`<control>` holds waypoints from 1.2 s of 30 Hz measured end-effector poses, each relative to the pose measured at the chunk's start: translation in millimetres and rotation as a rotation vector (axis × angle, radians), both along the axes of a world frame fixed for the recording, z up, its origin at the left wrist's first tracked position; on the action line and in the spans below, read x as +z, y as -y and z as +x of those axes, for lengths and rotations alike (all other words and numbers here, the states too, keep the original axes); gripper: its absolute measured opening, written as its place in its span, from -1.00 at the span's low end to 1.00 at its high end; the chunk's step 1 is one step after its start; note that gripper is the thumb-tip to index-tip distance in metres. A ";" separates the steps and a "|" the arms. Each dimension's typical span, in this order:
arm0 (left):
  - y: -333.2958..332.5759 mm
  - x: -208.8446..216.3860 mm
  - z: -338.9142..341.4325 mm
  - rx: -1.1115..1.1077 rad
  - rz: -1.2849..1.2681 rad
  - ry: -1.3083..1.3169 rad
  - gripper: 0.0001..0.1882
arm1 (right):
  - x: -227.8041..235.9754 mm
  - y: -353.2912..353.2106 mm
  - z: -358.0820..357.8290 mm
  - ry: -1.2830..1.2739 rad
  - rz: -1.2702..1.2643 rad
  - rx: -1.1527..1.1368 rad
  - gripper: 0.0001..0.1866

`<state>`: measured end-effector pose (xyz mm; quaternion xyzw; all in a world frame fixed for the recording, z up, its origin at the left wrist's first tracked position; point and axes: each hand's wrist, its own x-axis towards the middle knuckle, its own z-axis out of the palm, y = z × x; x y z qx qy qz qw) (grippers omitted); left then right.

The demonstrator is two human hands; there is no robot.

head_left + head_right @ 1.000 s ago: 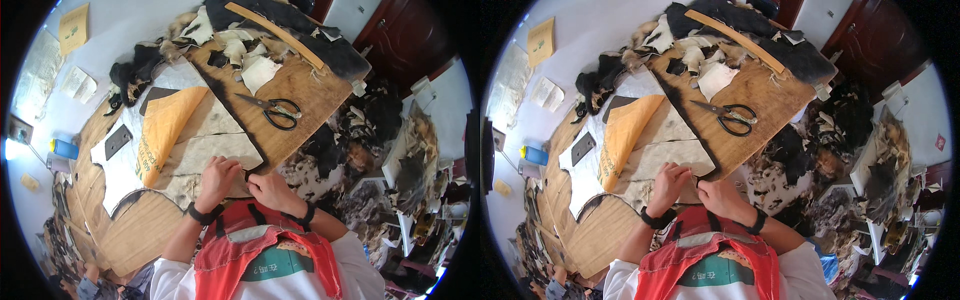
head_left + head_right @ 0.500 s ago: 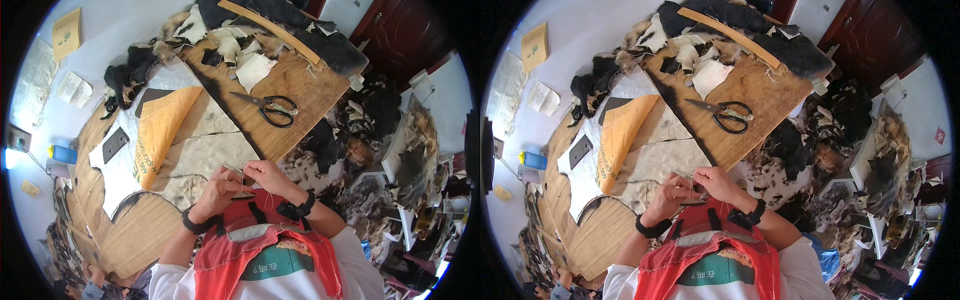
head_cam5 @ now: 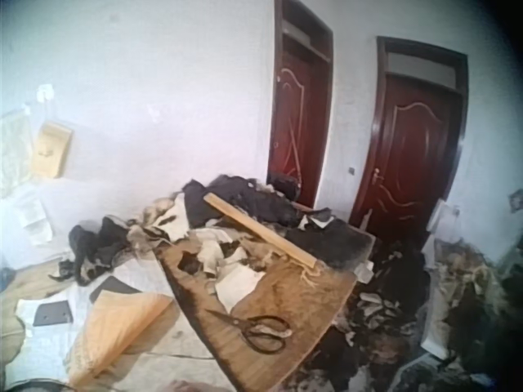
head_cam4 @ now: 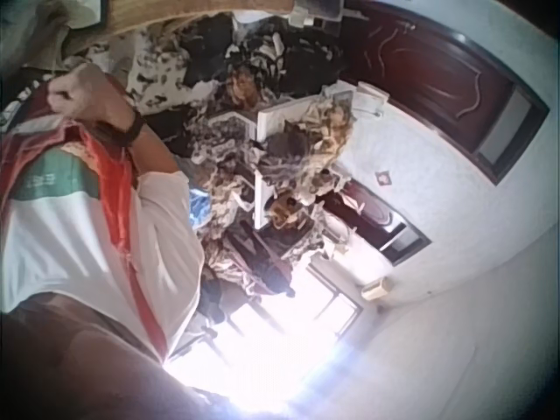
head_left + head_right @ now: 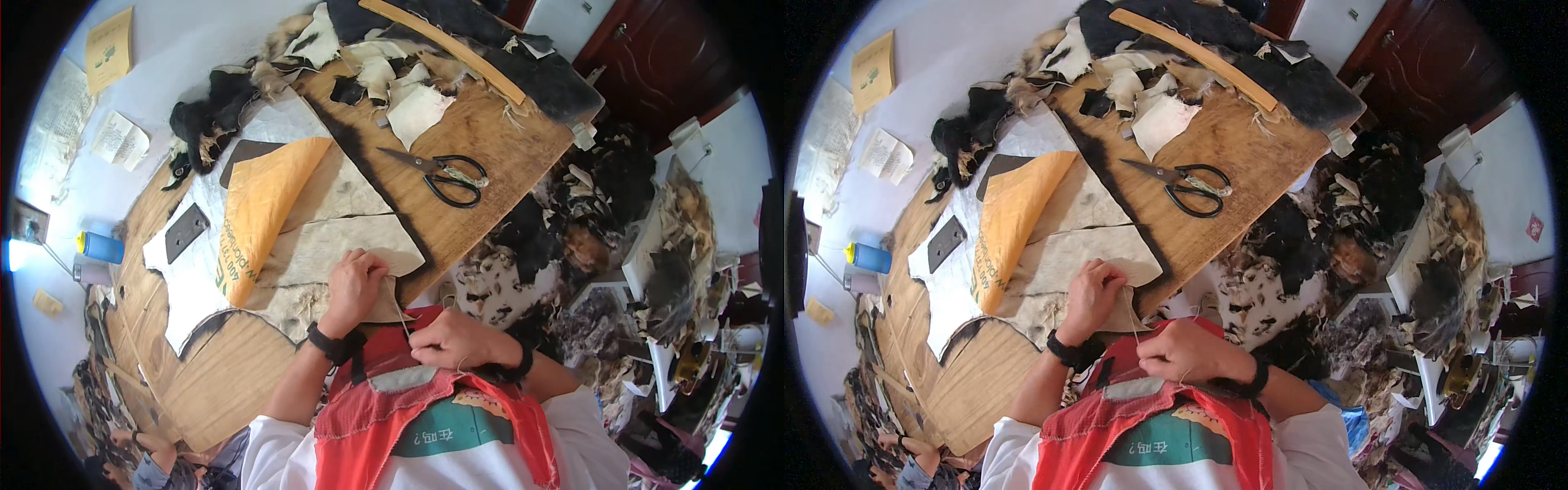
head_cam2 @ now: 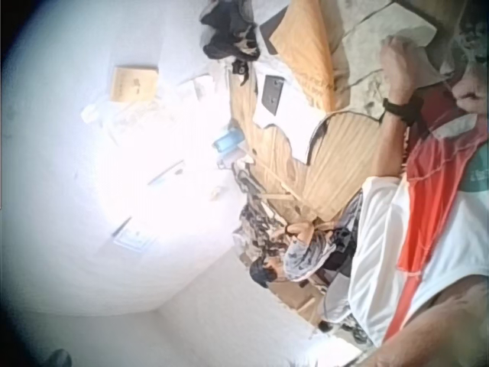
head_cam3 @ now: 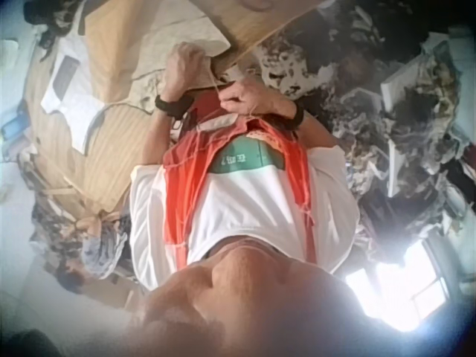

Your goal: Assembling, marking, and stitching pieces of leather and fur to create a garment on a workshop table.

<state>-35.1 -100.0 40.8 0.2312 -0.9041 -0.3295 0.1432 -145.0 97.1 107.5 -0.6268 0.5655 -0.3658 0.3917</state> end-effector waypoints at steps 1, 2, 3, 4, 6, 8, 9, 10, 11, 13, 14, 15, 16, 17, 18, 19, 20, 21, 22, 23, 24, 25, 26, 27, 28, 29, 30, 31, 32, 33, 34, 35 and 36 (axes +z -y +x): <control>1.2 -1.6 -0.3 -0.004 -0.001 0.000 -0.95 | 1.0 -2.5 -5.8 0.074 0.068 -0.096 -0.75; 2.6 -3.5 0.2 -0.006 0.053 -0.044 -0.96 | 2.5 -5.1 -11.8 0.148 0.136 -0.192 -0.74; 3.8 -4.6 0.4 -0.009 0.106 -0.088 -0.95 | 5.3 -7.7 -17.7 0.100 0.079 -0.252 -0.75; 3.0 -3.7 0.1 -0.017 0.109 -0.088 -0.95 | 5.3 -12.1 -22.0 0.099 0.082 -0.259 -0.75; 1.2 0.0 -1.0 -0.152 0.032 -0.024 -0.91 | 5.4 -20.4 -29.2 0.079 0.088 -0.365 -0.77; 0.8 -8.3 -1.0 -0.142 0.022 -0.043 -0.89 | 3.4 -27.0 -32.1 0.030 0.057 -0.406 -0.78; 1.1 -12.2 -0.9 -0.128 0.011 -0.060 -0.87 | 4.8 -29.3 -33.8 -0.067 0.041 -0.426 -0.77; 1.3 -14.5 -0.6 -0.134 0.014 -0.065 -0.87 | 5.3 -32.7 -34.2 -0.164 0.027 -0.450 -0.77; 2.2 -15.9 0.0 -0.134 0.019 -0.043 -0.86 | 3.6 -35.5 -32.7 -0.171 0.029 -0.455 -0.77; 5.0 -19.6 1.3 -0.137 0.022 -0.034 -0.85 | -3.8 -39.4 -29.1 -0.199 0.088 -0.433 -0.74; 6.4 -22.3 2.5 -0.135 0.031 0.002 -0.87 | -5.4 -41.6 -29.9 -0.211 0.085 -0.436 -0.74; 7.2 -23.4 3.7 -0.132 0.040 0.035 -0.89 | -6.4 -43.9 -31.7 -0.162 0.084 -0.441 -0.76; 5.7 -21.0 3.2 -0.139 0.041 0.019 -0.89 | -7.0 -46.4 -35.2 -0.114 0.085 -0.450 -0.78; 3.6 -16.0 1.6 -0.127 0.042 0.013 -0.93 | -8.7 -46.6 -41.2 -0.132 0.083 -0.458 -0.78; 1.7 -9.3 1.8 -0.114 0.043 0.007 -0.91 | -11.1 -45.8 -47.7 -0.131 0.143 -0.530 -0.80; 0.8 4.2 3.0 -0.137 0.132 0.012 -0.80 | -14.2 -47.7 -58.3 -0.133 0.203 -0.611 -0.81; 1.3 7.9 9.3 -0.136 0.129 0.025 -0.73 | -27.8 -54.2 -71.3 -0.155 0.196 -0.626 -0.81; 0.6 10.6 15.5 -0.141 0.127 0.037 -0.67 | -49.8 -65.8 -86.9 -0.222 0.176 -0.708 -0.81; -2.7 20.0 22.1 -0.168 0.061 0.062 -0.54 | -67.9 -76.5 -103.1 -0.285 0.158 -0.788 -0.81; -8.2 32.5 28.8 -0.193 -0.007 0.088 -0.41 | -70.6 -84.1 -121.3 -0.308 0.181 -0.854 -0.85; -19.2 39.1 35.7 -0.198 -0.008 0.077 -0.41 | -65.9 -87.3 -138.3 -0.319 0.176 -0.860 -0.85; -32.3 44.1 40.4 -0.117 -0.019 0.171 -0.30 | -58.4 -90.4 -156.5 -0.243 0.231 -0.946 -0.86; -42.3 43.3 44.6 -0.030 -0.031 0.268 -0.19 | -53.3 -93.8 -173.4 -0.161 0.282 -1.026 -0.86; -48.1 35.9 46.1 -0.029 -0.034 0.259 -0.19 | -61.5 -101.9 -195.6 -0.328 0.181 -1.038 -0.86; -53.1 26.4 45.4 -0.015 -0.076 0.337 -0.13 | -74.3 -113.0 -221.6 -0.494 0.077 -1.046 -0.86; -57.7 18.7 43.2 0.003 -0.114 0.416 -0.07 | -78.8 -122.5 -247.9 -0.497 0.063 -1.077 -0.86; -61.8 15.1 38.2 0.000 -0.113 0.410 -0.07 | -76.2 -132.4 -272.2 -0.415 0.165 -1.145 -0.84; -66.9 13.7 34.2 0.037 -0.134 0.463 -0.04 | -79.4 -142.1 -301.0 -0.368 0.172 -1.218 -0.83; -72.5 14.8 29.5 0.073 -0.154 0.521 -0.01 | -85.1 -152.7 -329.8 -0.319 0.183 -1.289 -0.82; -77.1 19.2 21.4 0.100 -0.153 0.546 -0.02 | -85.6 -164.1 -358.0 -0.359 0.187 -1.350 -0.82; -80.9 18.3 17.9 0.100 -0.149 0.548 -0.02 | -85.9 -169.9 -385.4 -0.396 0.188 -1.404 -0.81; -82.9 14.8 19.6 0.130 -0.202 0.516 -0.05 | -87.8 -172.2 -410.3 -0.395 0.191 -1.403 -0.81; -84.0 10.7 21.2 0.158 -0.254 0.484 -0.07 | -89.8 -175.2 -434.8 -0.509 0.146 -1.443 -0.80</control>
